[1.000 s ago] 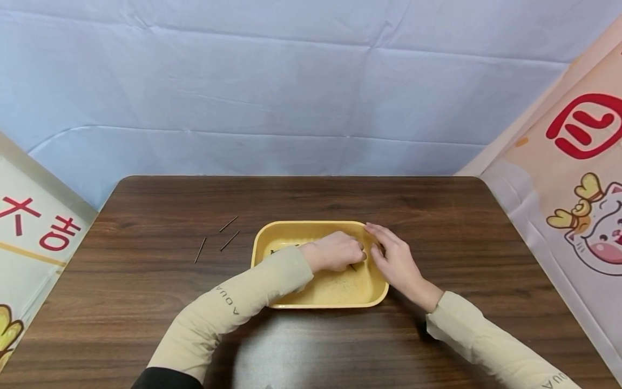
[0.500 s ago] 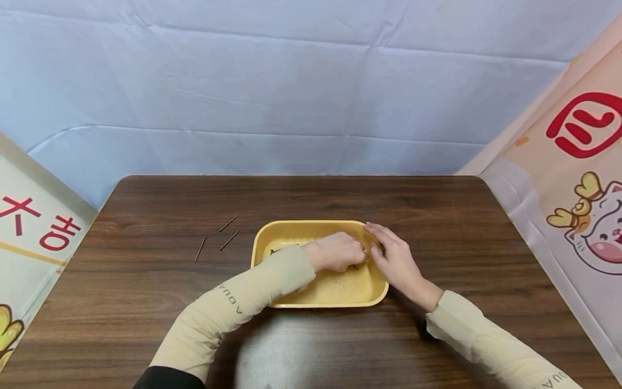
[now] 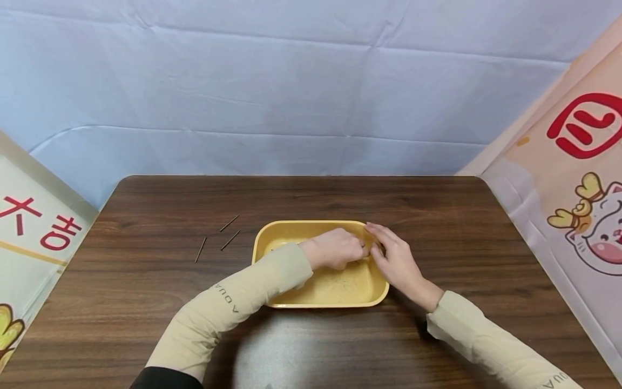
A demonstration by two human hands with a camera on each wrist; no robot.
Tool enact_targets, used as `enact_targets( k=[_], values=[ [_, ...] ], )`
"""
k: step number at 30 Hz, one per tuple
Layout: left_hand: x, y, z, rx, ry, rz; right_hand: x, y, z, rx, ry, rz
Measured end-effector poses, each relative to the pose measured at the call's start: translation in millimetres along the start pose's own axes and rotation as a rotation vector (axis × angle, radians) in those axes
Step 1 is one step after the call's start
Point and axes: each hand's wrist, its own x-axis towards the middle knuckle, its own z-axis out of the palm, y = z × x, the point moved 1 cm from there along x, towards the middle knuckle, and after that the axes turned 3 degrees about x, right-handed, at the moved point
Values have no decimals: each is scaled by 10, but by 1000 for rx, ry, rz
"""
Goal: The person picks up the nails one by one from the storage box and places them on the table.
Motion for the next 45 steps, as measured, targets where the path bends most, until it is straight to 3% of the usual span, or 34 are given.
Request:
enact_targets(
  k=[11, 19, 45],
  values=[
    [-99, -45, -115, 56, 93, 10, -4, 15, 5, -3, -5, 5],
    [-154, -78, -162, 111, 92, -9, -10, 13, 9, -1, -16, 9],
    [-266, -186, -261, 317, 313, -71, 8, 10, 9, -3, 0, 7]
  ],
)
